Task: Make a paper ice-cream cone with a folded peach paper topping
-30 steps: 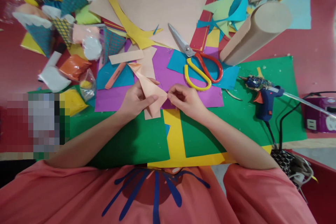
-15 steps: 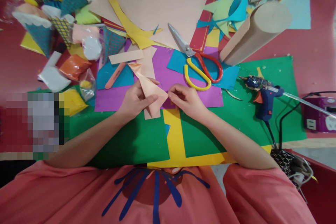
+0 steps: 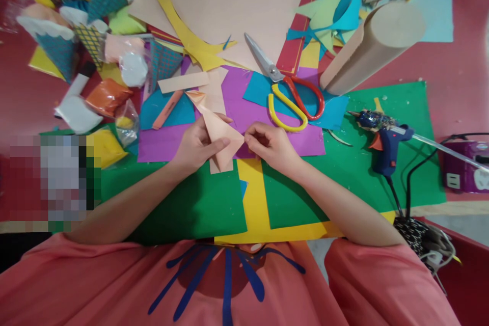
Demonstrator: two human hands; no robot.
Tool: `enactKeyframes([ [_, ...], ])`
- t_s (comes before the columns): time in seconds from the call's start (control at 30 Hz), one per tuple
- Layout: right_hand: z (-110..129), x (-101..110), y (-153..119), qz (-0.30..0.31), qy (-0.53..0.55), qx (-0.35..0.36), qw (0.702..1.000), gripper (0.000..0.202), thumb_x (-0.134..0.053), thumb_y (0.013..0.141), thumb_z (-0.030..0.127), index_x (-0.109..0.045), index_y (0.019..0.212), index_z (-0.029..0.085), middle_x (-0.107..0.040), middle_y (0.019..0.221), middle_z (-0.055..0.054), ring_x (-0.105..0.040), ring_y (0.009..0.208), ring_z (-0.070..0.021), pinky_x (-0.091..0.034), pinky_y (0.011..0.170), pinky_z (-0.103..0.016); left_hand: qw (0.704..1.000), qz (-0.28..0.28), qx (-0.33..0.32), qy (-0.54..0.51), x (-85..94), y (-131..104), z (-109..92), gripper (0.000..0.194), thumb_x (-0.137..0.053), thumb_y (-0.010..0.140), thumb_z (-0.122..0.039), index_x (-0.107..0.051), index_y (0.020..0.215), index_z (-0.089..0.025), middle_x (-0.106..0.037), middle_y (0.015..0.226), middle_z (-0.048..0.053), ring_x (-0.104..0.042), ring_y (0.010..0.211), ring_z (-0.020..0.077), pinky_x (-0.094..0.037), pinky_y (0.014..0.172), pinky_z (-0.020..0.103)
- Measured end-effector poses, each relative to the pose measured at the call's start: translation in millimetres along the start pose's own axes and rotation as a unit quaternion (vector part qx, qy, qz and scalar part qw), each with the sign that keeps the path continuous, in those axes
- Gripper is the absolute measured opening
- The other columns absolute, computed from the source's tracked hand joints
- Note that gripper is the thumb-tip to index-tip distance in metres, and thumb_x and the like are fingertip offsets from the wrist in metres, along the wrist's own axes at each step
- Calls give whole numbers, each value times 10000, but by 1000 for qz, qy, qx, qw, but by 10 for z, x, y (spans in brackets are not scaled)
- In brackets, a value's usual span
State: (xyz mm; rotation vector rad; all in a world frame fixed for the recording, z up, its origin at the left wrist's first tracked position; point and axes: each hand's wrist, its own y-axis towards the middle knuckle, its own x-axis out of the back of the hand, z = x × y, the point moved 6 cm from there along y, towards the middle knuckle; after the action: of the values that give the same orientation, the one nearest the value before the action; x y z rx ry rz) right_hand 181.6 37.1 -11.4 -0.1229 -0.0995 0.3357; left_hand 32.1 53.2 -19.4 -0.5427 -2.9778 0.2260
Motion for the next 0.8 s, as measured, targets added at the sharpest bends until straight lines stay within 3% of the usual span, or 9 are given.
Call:
enactKeyframes([
  [0.8, 12, -9, -3, 0, -26, 10, 1000, 126, -523, 850, 251, -515, 750, 175, -501, 596, 45, -488, 458, -57, -386, 457, -204, 999, 5, -14, 30, 9, -7, -11, 379, -623, 739, -309, -531, 1079, -169, -640, 962, 40, -622, 798, 129, -514, 651, 223],
])
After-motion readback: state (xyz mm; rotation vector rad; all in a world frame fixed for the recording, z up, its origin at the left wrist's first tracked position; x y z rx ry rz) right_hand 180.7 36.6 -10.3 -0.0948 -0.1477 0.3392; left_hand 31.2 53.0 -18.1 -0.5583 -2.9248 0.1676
